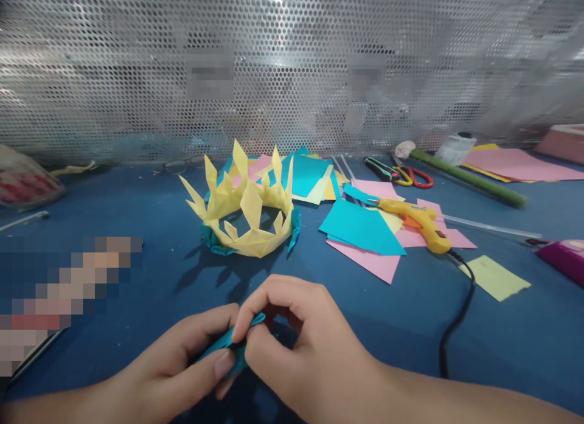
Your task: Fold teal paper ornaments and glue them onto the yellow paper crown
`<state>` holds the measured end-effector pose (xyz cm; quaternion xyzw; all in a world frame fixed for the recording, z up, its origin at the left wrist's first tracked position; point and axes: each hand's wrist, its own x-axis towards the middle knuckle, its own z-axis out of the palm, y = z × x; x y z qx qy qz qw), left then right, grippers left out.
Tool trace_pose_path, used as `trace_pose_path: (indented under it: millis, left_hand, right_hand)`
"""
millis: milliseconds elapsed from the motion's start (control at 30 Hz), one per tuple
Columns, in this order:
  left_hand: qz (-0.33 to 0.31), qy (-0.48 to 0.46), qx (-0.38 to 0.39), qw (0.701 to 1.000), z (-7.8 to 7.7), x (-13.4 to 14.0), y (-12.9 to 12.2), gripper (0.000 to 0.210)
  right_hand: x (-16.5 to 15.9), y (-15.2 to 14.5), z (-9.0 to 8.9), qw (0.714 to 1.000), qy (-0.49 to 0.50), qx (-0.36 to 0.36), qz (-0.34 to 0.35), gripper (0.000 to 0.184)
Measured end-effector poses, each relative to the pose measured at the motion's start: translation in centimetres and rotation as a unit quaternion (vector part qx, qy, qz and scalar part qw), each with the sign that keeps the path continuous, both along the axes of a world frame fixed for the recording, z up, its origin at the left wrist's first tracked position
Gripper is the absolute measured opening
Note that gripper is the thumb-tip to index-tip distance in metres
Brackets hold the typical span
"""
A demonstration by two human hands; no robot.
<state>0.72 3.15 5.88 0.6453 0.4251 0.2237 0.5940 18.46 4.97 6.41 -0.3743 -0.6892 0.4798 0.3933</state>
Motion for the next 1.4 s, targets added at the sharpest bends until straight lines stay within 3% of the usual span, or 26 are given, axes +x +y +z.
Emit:
trace_pose_path:
  millis: [200, 300, 367, 433, 533, 633, 767, 833, 1100, 1300, 1400]
  left_hand:
    - [0.064, 0.039, 0.092, 0.993, -0.4, 0.1, -0.5, 0.013]
    - [0.069, 0.046, 0.124, 0.989, -0.9, -0.1, -0.6, 0.015]
    - [0.078, 0.023, 0.126, 0.989, -1.1, -0.2, -0.5, 0.010]
    - [0.130, -0.010, 0.129, 0.983, -1.1, -0.2, -0.3, 0.005]
    - [0.245, -0.037, 0.108, 0.963, -0.9, -0.2, 0.2, 0.024]
    - [0.309, -0.095, 0.018, 0.946, -0.8, -0.3, 0.6, 0.041]
    - [0.280, -0.233, -0.019, 0.931, -1.3, -0.5, 1.2, 0.048]
    - [0.267, -0.248, -0.025, 0.931, -1.5, -0.5, 1.4, 0.047]
    - [0.266, -0.205, -0.031, 0.941, -1.0, -0.1, 1.3, 0.025]
    - [0.261, -0.158, -0.015, 0.952, -0.6, 0.1, 1.1, 0.023]
    - [0.245, -0.143, 0.000, 0.959, -0.7, -0.1, 1.0, 0.021]
  right_hand:
    - [0.2, -0.2, 0.0, 0.992, 0.001, 0.120, 0.029, 0.027]
    - [0.2, -0.6, 0.3, 0.991, 0.016, 0.126, 0.049, 0.027]
    - [0.2, -0.7, 0.4, 0.993, 0.015, 0.108, 0.046, 0.025]
    - [0.2, -0.7, 0.3, 0.998, 0.013, 0.062, 0.026, 0.023]
    - [0.4, -0.3, 0.1, 0.999, 0.021, -0.036, -0.004, 0.016]
    - [0.6, 0.3, -0.1, 0.991, 0.026, -0.127, -0.019, 0.008]
    - [0.5, 0.7, -0.3, 0.979, 0.061, -0.196, -0.021, 0.003]
    - [0.4, 0.7, -0.4, 0.976, 0.083, -0.203, -0.009, 0.007]
    - [0.5, 0.5, -0.5, 0.983, 0.066, -0.168, 0.027, 0.022]
    - [-0.1, 1.0, -0.5, 0.974, 0.052, -0.221, 0.006, 0.022]
    - [-0.1, 1.0, -0.4, 0.977, 0.012, -0.211, 0.005, 0.014]
